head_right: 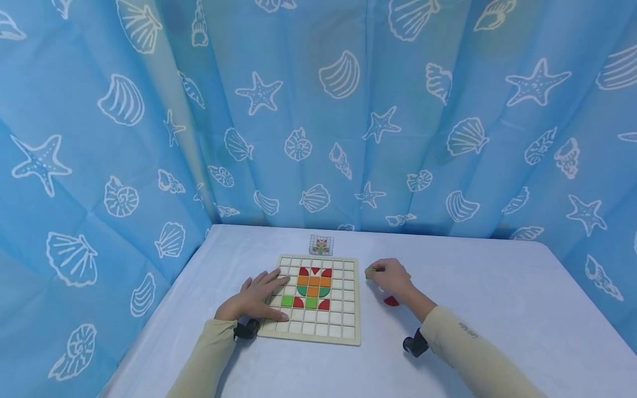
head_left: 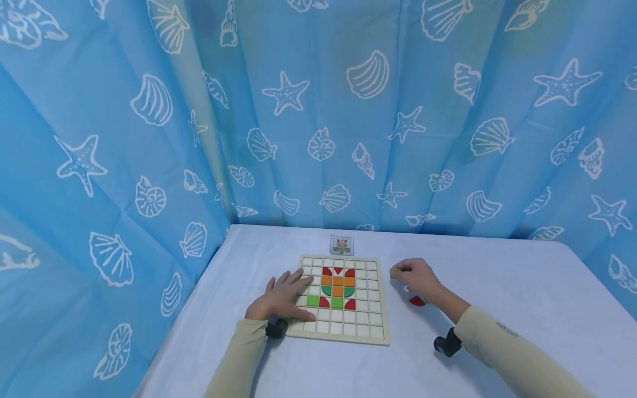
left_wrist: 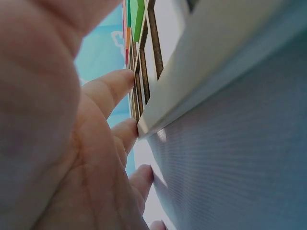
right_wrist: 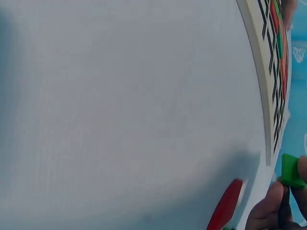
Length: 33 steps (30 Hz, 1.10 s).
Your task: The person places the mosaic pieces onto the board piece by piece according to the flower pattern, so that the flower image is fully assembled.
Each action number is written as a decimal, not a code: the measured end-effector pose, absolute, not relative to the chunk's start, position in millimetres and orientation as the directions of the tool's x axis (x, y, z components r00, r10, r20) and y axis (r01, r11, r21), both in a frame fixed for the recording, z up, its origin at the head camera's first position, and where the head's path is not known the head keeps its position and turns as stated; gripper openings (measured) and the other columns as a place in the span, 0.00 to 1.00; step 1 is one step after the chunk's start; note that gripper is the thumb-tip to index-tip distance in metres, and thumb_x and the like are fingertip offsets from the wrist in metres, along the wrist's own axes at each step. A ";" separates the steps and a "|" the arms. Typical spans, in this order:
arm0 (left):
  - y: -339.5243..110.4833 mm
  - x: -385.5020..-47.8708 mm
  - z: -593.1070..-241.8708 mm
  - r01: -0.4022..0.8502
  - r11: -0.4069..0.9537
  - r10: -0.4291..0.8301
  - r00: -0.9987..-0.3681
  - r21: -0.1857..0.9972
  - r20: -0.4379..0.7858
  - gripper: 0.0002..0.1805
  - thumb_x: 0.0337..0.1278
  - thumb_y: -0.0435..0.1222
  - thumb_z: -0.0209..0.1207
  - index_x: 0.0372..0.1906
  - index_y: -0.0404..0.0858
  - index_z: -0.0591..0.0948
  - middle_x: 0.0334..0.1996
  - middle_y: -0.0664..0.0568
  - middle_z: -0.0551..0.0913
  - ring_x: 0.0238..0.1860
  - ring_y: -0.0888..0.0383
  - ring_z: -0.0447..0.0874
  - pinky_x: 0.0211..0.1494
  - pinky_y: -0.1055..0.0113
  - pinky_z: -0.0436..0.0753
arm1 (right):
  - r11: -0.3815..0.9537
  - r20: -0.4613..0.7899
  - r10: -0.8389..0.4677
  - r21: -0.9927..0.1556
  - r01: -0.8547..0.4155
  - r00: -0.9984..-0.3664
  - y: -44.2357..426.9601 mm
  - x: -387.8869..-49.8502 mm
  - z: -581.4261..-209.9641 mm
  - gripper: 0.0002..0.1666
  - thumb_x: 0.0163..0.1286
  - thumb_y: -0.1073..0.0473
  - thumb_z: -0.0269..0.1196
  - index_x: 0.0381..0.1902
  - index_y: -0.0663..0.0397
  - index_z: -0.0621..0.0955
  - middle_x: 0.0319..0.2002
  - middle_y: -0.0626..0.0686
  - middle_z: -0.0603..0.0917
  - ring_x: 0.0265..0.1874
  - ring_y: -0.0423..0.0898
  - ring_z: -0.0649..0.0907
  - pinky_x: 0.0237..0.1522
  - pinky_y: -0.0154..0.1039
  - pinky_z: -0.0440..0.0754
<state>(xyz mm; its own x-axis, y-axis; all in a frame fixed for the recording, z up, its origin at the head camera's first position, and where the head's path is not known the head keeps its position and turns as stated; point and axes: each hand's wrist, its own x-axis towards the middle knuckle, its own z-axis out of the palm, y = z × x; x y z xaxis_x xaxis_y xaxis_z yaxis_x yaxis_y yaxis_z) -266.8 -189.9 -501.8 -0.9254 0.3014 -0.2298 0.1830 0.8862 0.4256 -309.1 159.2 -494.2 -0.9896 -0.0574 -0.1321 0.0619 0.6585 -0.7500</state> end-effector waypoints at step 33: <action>-190.3 -266.6 -501.3 0.198 0.892 0.309 -0.923 0.405 -0.229 0.55 0.40 0.62 0.72 0.76 0.55 0.61 0.80 0.50 0.51 0.79 0.40 0.42 0.77 0.35 0.42 | 0.674 -0.069 -0.234 -0.731 -0.110 -0.970 102.1 -276.8 -494.4 0.06 0.65 0.64 0.67 0.39 0.54 0.81 0.31 0.48 0.81 0.33 0.43 0.77 0.39 0.34 0.81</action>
